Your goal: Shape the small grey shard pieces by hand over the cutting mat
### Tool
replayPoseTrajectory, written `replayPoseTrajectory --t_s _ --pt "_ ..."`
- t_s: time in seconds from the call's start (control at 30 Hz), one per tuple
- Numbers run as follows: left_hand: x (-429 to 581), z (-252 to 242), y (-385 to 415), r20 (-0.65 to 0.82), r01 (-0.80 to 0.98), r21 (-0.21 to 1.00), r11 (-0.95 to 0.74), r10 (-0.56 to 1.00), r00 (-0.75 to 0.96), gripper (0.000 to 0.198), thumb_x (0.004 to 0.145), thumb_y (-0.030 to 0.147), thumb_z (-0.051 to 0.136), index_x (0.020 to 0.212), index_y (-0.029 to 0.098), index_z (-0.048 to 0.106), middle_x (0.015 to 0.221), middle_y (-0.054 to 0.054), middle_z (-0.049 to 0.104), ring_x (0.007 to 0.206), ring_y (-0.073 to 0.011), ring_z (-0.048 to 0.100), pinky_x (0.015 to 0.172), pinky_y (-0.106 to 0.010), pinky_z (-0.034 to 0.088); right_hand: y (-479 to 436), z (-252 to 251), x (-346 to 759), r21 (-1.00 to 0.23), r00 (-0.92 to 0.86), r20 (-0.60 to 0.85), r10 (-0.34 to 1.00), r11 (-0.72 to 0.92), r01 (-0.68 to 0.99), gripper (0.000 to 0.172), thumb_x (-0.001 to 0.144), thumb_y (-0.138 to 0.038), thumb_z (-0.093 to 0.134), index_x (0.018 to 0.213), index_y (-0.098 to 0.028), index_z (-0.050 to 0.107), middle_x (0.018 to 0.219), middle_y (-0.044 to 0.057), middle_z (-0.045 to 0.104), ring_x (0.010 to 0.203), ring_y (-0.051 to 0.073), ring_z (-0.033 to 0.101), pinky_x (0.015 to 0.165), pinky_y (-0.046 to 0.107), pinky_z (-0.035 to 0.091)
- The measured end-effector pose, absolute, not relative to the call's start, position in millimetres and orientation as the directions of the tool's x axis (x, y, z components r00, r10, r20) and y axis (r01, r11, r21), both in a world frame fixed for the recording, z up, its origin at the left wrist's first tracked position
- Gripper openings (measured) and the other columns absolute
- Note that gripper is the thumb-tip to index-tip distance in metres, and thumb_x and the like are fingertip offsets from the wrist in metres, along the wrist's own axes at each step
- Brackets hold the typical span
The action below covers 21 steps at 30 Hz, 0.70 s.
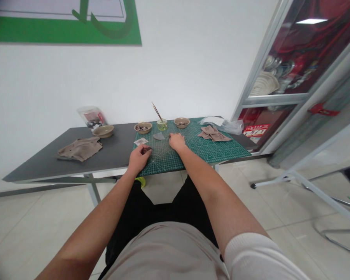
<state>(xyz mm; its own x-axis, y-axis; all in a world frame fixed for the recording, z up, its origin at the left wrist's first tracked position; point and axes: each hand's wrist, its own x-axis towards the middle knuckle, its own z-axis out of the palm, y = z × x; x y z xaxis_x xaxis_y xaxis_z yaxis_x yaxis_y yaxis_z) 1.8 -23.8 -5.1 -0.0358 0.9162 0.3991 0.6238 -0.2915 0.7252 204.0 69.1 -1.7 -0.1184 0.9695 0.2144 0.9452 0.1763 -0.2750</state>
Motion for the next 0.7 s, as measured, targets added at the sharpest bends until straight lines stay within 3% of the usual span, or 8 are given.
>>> replayPoseTrajectory --t_s 0.23,0.4,0.53,0.7 --pt "2 -6 -24 0.393 0.616 0.731 -0.293 0.919 -0.029 0.015 0.080 0.032 0.059 0.086 0.019 0.065 0.072 0.001 0.060 0.069 -0.0154 0.054 0.067 -0.027 0.040 71 1 212 -0.200 -0.030 0.188 0.982 0.069 0.977 0.041 0.094 -0.014 0.034 0.119 -0.015 0.066 0.122 0.017 0.065 0.113 0.028 0.057 0.098 0.043 0.039" --pt "2 -6 -24 0.389 0.608 0.738 -0.292 0.921 -0.029 0.016 0.079 0.032 0.059 0.086 0.019 0.065 0.072 0.000 0.060 0.067 -0.0150 0.053 0.067 -0.027 0.040 62 6 204 -0.116 -0.056 0.317 0.947 0.097 0.988 0.045 0.096 -0.015 0.030 0.129 -0.015 0.059 0.123 0.019 0.064 0.117 0.031 0.052 0.098 0.046 0.036" --pt "2 -5 -24 0.393 0.606 0.740 -0.292 0.919 -0.037 0.013 0.079 0.030 0.060 0.084 0.019 0.064 0.071 0.001 0.058 0.067 -0.0144 0.052 0.066 -0.026 0.039 60 3 189 -0.161 -0.104 0.294 0.950 0.157 0.974 0.043 0.094 -0.013 0.032 0.128 -0.014 0.059 0.120 0.017 0.066 0.114 0.030 0.053 0.094 0.040 0.039" --pt "3 -2 -26 0.380 0.610 0.742 -0.279 0.924 -0.040 0.012 0.079 0.029 0.060 0.084 0.019 0.064 0.071 0.001 0.058 0.067 -0.0145 0.052 0.066 -0.026 0.039 71 -3 192 -0.195 -0.021 0.242 0.970 0.070 0.978 0.040 0.092 -0.013 0.033 0.117 -0.009 0.064 0.122 0.020 0.064 0.119 0.031 0.050 0.095 0.041 0.040"
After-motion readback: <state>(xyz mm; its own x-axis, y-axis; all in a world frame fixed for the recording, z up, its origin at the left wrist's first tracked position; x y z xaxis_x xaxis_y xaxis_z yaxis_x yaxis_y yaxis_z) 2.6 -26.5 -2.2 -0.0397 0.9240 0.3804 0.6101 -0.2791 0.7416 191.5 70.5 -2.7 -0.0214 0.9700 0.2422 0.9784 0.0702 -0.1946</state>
